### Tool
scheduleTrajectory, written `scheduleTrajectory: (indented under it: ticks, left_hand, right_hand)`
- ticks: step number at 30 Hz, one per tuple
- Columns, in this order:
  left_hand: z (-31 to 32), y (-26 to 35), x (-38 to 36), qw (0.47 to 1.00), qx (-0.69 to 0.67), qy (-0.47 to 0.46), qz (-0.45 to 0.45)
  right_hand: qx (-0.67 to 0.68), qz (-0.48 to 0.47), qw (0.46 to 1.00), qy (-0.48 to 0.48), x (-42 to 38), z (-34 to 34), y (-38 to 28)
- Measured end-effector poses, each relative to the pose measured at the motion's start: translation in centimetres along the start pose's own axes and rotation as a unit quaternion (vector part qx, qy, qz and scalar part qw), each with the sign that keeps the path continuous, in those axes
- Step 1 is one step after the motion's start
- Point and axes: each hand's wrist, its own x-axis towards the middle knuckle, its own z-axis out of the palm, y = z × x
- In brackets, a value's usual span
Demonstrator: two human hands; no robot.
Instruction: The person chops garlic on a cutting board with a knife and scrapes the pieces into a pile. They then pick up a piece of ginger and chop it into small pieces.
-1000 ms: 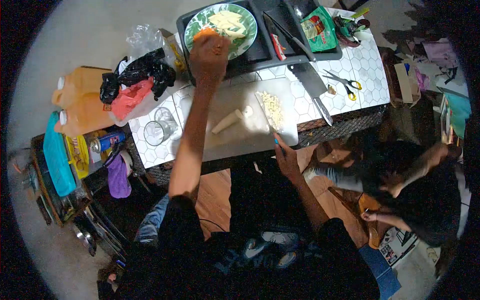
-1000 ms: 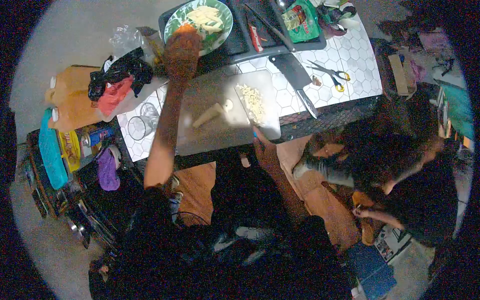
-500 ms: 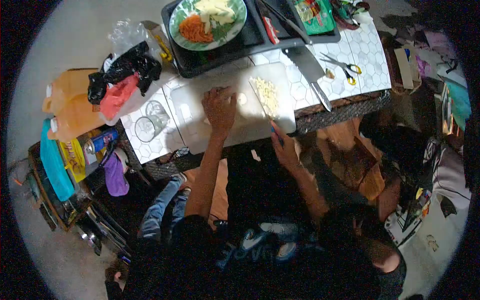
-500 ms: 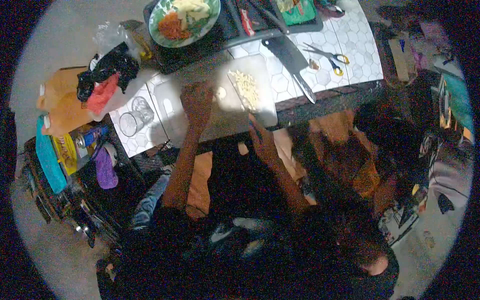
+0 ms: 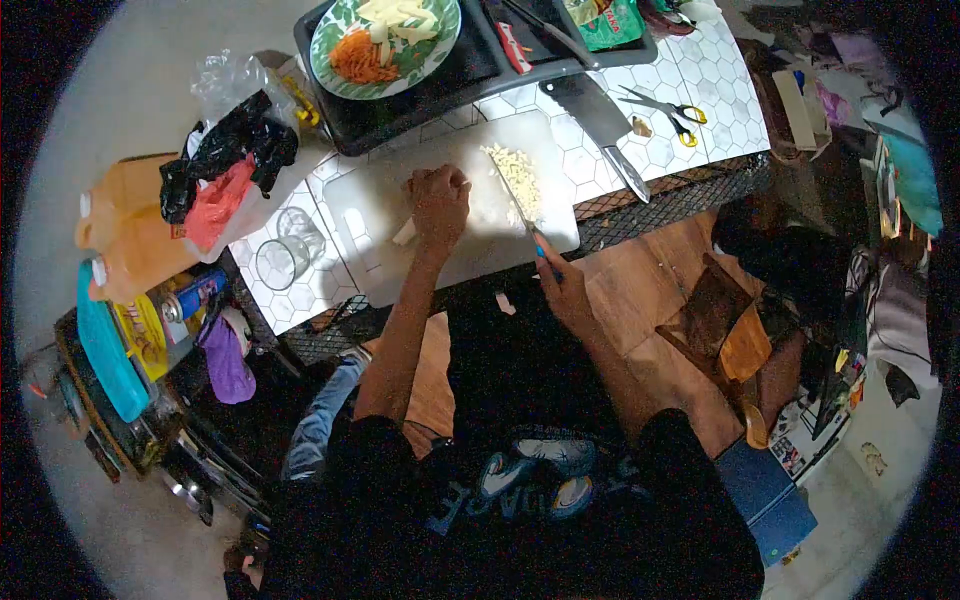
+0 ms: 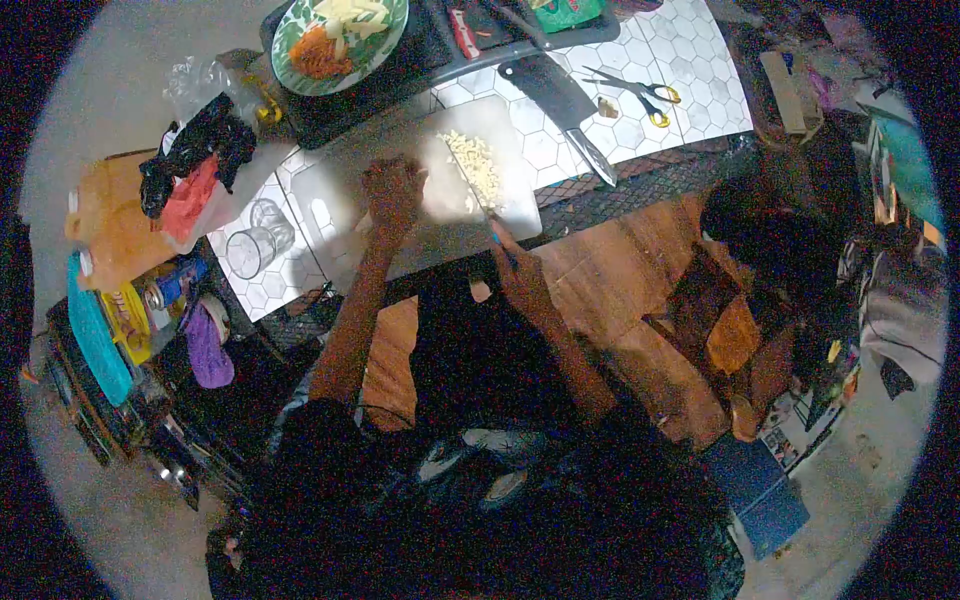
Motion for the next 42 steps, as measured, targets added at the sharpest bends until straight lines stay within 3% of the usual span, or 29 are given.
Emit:
scheduleTrajectory:
  ticks: [4, 6, 7, 9, 11, 13, 14, 15, 16, 18, 19, 21, 23, 25, 26, 27, 29, 31, 34, 36, 39, 42]
  left_hand:
    - [-1.3, -0.5, 1.5, 0.984, -0.148, -0.054, -0.077]
    - [-5.1, 1.0, 3.6, 0.959, -0.264, 0.007, -0.108]
    - [-6.8, 1.4, 5.3, 0.959, -0.262, 0.015, -0.104]
    - [-9.9, 1.4, 9.0, 0.950, -0.297, 0.075, -0.068]
    - [-11.6, 0.2, 13.3, 0.959, -0.215, 0.184, -0.018]
    - [-14.2, 0.3, 16.0, 0.952, -0.256, 0.144, -0.090]
    - [-13.8, -0.5, 16.7, 0.951, -0.255, 0.146, -0.091]
    - [-12.7, -1.7, 16.9, 0.956, -0.218, 0.195, -0.038]
    - [-11.7, -2.4, 16.8, 0.953, -0.179, 0.242, 0.018]
    - [-9.3, -3.3, 13.4, 0.958, -0.179, 0.223, -0.036]
    - [-8.4, -3.5, 10.8, 0.959, -0.177, 0.204, -0.090]
    - [-7.4, -1.7, 5.4, 0.984, -0.052, 0.153, -0.072]
    - [-3.7, -2.6, 0.2, 0.993, -0.028, 0.082, -0.075]
    - [-3.4, -2.4, -2.7, 0.993, -0.059, 0.050, -0.089]
    - [-3.2, -2.4, -3.5, 0.991, -0.090, 0.021, -0.101]
    - [-2.3, -2.8, -4.3, 0.991, -0.088, 0.020, -0.103]
    - [-0.6, -3.8, -5.2, 0.997, 0.000, 0.038, -0.068]
    - [-0.1, -3.4, -5.2, 0.994, -0.036, 0.064, -0.076]
    - [0.2, -2.4, -5.2, 0.989, -0.063, 0.103, -0.083]
    - [0.0, -1.4, -4.5, 0.988, -0.054, 0.119, -0.080]
    - [-0.4, -0.5, -4.2, 0.989, -0.099, 0.097, -0.045]
    - [1.7, -0.9, -3.3, 0.990, -0.053, 0.128, 0.031]
  right_hand:
    - [0.036, 0.042, 0.998, -0.017, -0.2, -0.4, -0.7]
    - [0.006, 0.156, 0.986, -0.055, 0.0, -1.0, -2.0]
    - [0.007, 0.148, 0.987, -0.055, 0.1, -0.6, -1.5]
    - [-0.034, -0.043, 0.998, 0.041, 0.0, 0.1, 0.4]
    - [-0.030, -0.015, 0.999, 0.017, 0.0, -0.3, 0.3]
    - [-0.026, 0.019, 0.999, -0.009, -0.3, -0.3, -0.1]
    - [-0.013, 0.016, 1.000, -0.008, -0.3, -0.4, -0.2]
    - [0.001, 0.013, 1.000, -0.006, -0.3, -0.4, -0.4]
    - [0.001, 0.014, 1.000, -0.006, -0.2, -0.5, -0.6]
    - [-0.016, -0.037, 0.999, 0.018, -0.5, -0.2, -0.5]
    - [-0.014, -0.025, 0.999, 0.017, -0.8, -0.3, -0.5]
    - [0.028, 0.068, 0.996, -0.047, -0.9, -0.6, -0.9]
    - [0.028, 0.055, 0.997, -0.053, -1.2, -0.4, -1.6]
    - [0.028, 0.040, 0.997, -0.062, -1.4, -0.6, -2.6]
    - [-0.011, 0.077, 0.991, -0.113, -1.5, -0.7, -3.1]
    - [-0.051, 0.114, 0.979, -0.163, -1.6, -0.7, -3.5]
    - [-0.047, 0.113, 0.978, -0.166, -2.0, -0.1, -3.5]
    - [-0.046, 0.114, 0.978, -0.167, -2.2, 0.2, -3.3]
    - [-0.036, 0.116, 0.982, -0.146, -2.7, 0.2, -2.7]
    - [-0.029, 0.137, 0.988, -0.058, -2.9, 0.2, -2.4]
    - [-0.024, 0.116, 0.992, -0.048, -3.3, -0.1, -2.4]
    - [-0.068, 0.106, 0.989, -0.074, -3.4, 0.0, -3.0]
